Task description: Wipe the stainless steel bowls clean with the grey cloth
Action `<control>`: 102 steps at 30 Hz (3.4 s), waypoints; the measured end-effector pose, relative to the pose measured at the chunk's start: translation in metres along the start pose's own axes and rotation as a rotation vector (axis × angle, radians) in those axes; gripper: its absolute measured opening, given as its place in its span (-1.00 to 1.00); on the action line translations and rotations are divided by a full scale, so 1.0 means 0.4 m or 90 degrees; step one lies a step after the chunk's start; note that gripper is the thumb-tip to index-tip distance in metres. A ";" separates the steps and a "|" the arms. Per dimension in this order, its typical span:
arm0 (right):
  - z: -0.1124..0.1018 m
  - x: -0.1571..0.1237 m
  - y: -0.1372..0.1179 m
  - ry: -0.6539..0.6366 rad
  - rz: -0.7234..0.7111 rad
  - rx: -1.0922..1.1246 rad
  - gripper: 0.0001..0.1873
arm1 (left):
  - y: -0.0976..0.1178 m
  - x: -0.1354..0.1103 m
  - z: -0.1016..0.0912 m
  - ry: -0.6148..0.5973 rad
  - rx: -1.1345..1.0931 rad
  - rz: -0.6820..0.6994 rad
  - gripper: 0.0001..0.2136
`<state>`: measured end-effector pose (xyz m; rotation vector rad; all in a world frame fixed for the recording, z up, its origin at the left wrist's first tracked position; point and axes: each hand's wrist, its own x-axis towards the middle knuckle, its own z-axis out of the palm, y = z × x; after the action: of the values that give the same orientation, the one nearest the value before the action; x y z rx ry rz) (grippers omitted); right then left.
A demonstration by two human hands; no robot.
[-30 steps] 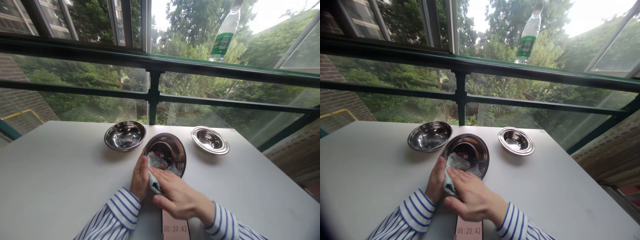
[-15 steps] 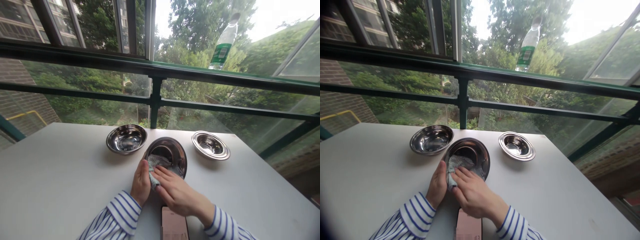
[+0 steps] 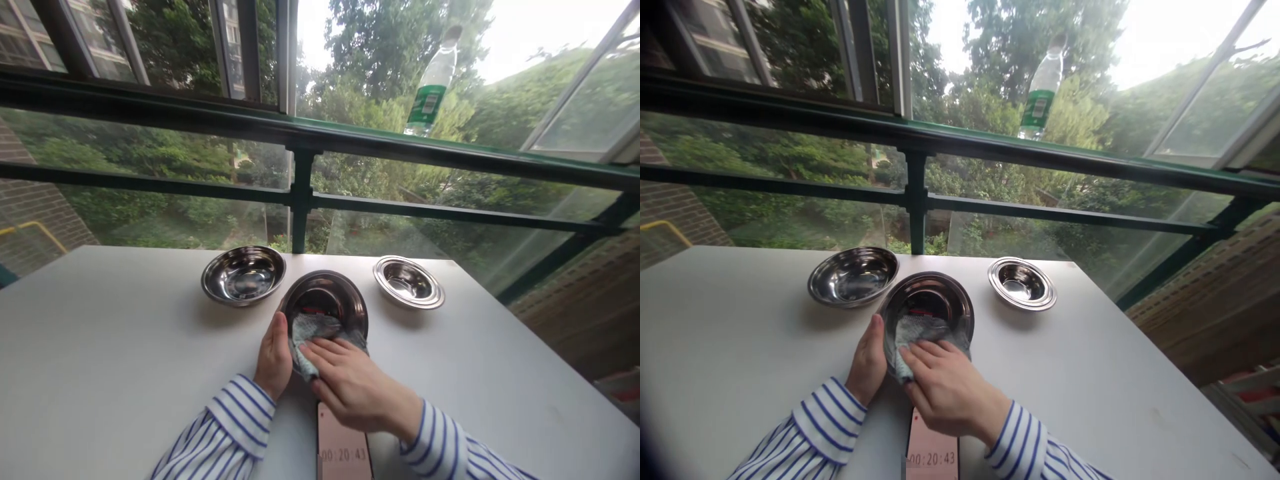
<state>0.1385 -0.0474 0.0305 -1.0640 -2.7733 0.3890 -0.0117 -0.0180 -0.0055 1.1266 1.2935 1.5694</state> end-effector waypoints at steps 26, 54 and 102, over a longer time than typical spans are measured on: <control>0.040 -0.011 0.010 0.062 -0.071 -0.071 -0.47 | 0.001 0.006 -0.023 0.014 0.008 0.037 -0.45; 0.055 0.073 -0.034 0.113 -0.074 0.029 -0.42 | -0.002 0.017 -0.037 0.058 0.019 -0.072 -0.47; 0.047 0.072 -0.028 0.103 -0.058 0.009 -0.43 | 0.004 0.038 -0.040 0.039 0.027 -0.063 -0.48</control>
<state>0.1059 -0.0396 0.0168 -0.9175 -2.6600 0.2970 -0.0314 -0.0081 -0.0031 1.0307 1.4076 1.5200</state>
